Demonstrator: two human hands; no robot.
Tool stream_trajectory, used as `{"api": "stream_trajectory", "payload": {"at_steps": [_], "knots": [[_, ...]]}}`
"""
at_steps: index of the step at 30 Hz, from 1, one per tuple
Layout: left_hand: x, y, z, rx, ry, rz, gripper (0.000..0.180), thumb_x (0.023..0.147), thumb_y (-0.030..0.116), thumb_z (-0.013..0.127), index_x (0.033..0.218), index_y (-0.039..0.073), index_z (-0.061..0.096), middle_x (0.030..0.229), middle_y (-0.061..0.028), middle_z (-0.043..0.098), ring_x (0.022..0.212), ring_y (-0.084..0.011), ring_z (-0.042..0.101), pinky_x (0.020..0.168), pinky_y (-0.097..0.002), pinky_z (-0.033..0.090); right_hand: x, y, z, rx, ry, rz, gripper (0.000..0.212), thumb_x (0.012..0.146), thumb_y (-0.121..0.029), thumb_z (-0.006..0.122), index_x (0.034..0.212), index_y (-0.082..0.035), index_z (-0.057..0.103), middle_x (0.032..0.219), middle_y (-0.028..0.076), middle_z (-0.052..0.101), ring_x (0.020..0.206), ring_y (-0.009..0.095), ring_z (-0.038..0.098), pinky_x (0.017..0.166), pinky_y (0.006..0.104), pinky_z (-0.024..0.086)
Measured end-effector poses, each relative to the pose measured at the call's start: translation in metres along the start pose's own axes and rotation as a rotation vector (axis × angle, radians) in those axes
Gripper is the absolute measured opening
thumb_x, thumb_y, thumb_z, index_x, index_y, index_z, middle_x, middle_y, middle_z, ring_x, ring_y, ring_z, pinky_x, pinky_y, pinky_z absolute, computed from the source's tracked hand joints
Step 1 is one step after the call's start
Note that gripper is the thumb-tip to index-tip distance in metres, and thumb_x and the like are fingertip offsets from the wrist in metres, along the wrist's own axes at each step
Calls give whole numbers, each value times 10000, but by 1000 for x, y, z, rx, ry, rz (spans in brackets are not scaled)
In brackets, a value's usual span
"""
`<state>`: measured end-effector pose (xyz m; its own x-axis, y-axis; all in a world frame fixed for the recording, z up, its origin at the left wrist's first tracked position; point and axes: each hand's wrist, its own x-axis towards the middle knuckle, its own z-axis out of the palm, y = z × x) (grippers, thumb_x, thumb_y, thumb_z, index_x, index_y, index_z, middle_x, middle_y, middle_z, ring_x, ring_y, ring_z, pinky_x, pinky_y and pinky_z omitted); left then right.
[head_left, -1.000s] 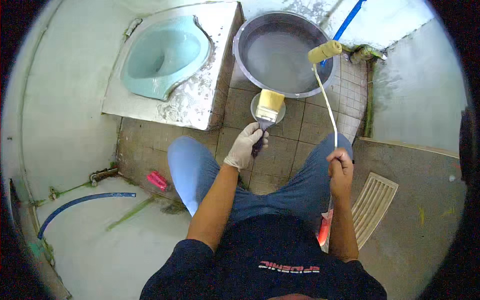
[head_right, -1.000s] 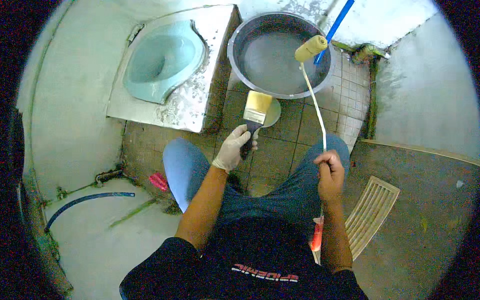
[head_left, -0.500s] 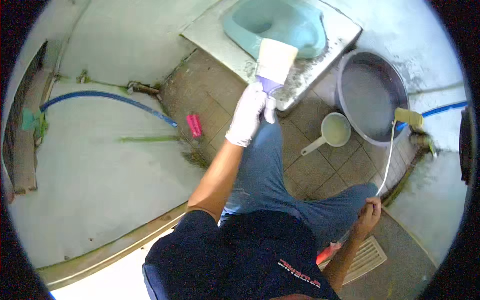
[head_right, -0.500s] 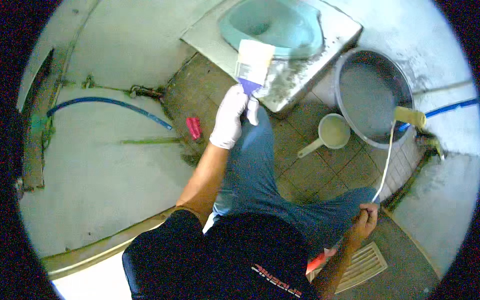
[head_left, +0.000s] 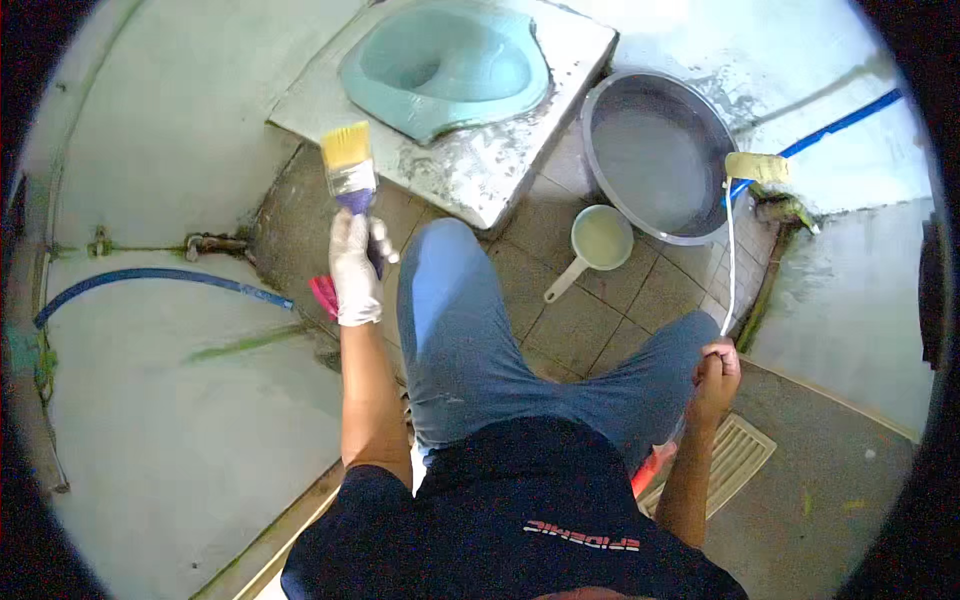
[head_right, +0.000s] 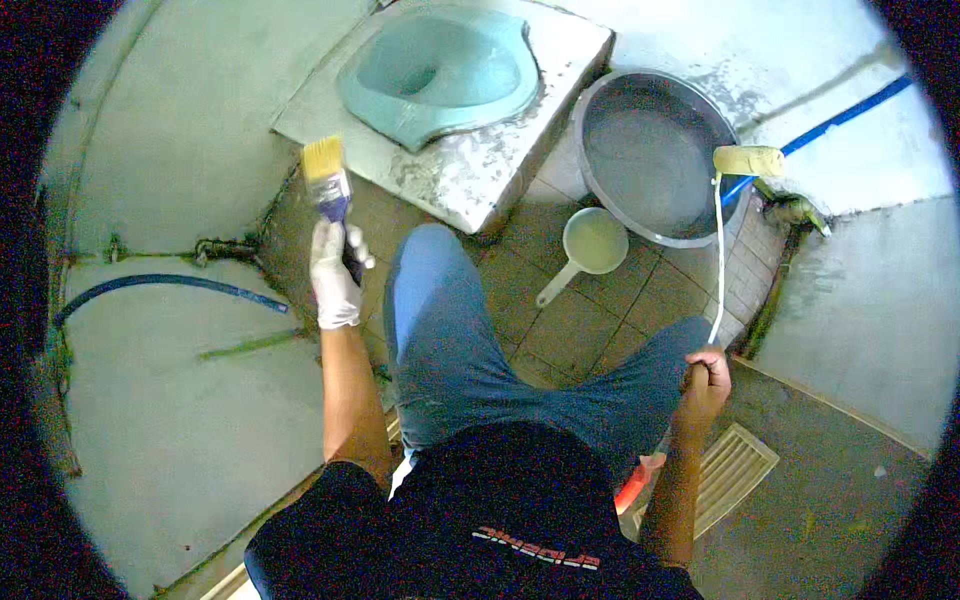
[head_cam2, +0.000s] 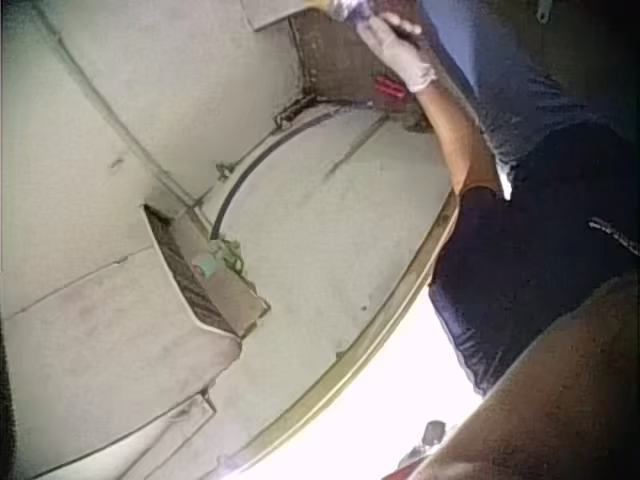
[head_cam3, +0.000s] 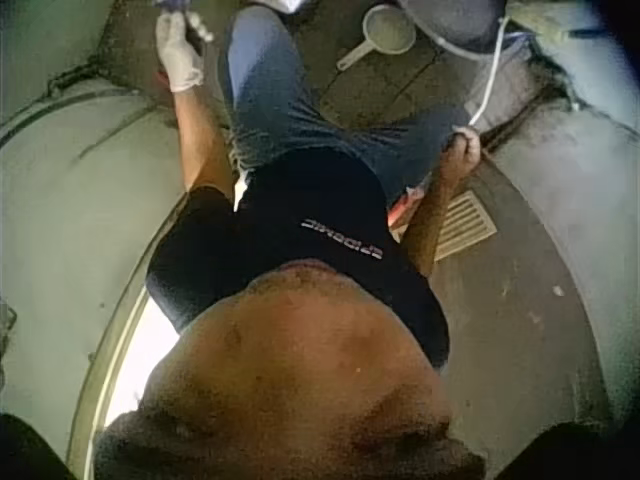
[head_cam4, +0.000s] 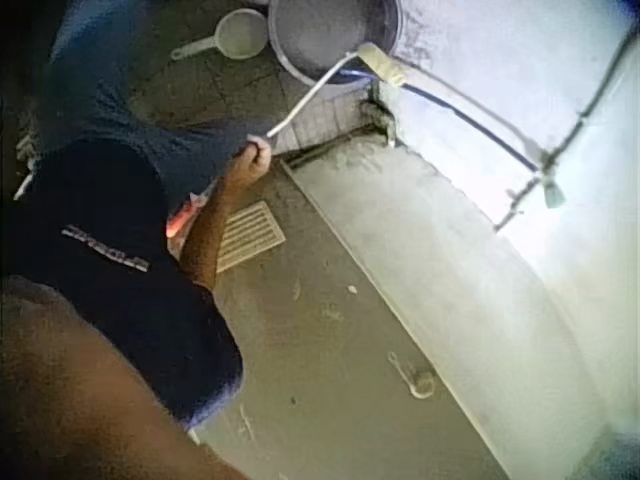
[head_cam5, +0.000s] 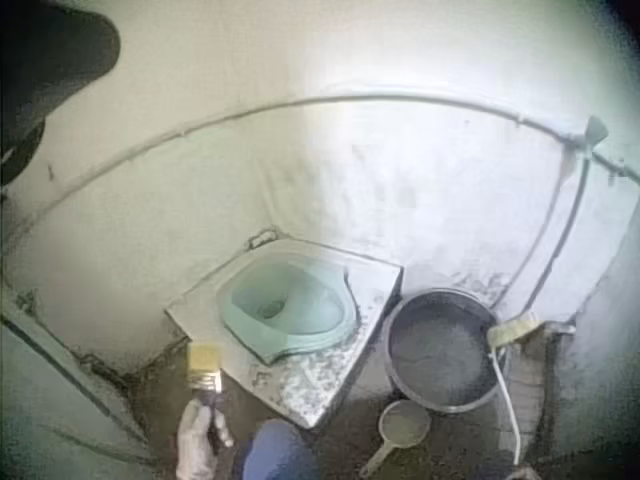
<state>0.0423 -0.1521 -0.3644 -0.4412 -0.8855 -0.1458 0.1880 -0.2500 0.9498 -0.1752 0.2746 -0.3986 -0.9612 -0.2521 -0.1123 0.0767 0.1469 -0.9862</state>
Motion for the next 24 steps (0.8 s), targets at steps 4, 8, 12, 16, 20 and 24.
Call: {"api": "stream_trajectory", "payload": {"at_steps": [4,8,12,16,20,24], "knots": [[44,2,50,-28,-121,-84,203,921,218,532,1035,56,490,725,-25,531,579,-131,502,530,-246,448,-2,2,-1,8,9,-26,121,824,-2,456,778,-62,552,736,-27,485,607,51,394,546,190,304],[122,47,83,468,-85,265,163,940,143,481,1025,11,525,681,-5,504,534,-82,473,491,-244,398,-10,0,-5,-64,33,-89,122,813,6,445,760,-55,537,759,-20,481,633,63,403,570,199,322],[211,57,96,657,128,615,301,919,249,487,993,-36,549,731,-91,590,576,-187,554,548,-339,426,-21,0,-13,-103,93,-55,134,856,-31,445,769,-94,525,627,-60,390,493,16,322,426,183,246],[316,-28,99,1762,-37,474,390,872,340,460,968,24,666,998,-208,635,916,-381,610,799,-457,470,-37,2,-18,-147,133,5,137,857,-39,441,769,-94,531,600,-67,383,489,17,322,439,183,253],[366,-101,92,1770,-38,41,358,863,302,470,1007,33,656,1053,-185,632,1005,-358,591,854,-418,467,-56,-1,-18,-194,225,42,119,810,-17,457,741,-89,521,725,-27,448,559,45,360,478,193,275],[362,-81,84,1677,-46,12,340,856,270,491,1042,30,642,1083,-211,611,1008,-364,589,833,-436,478,-70,-10,-19,-81,279,199,122,813,-15,454,736,-90,511,664,-55,410,582,31,338,504,193,254]]}}
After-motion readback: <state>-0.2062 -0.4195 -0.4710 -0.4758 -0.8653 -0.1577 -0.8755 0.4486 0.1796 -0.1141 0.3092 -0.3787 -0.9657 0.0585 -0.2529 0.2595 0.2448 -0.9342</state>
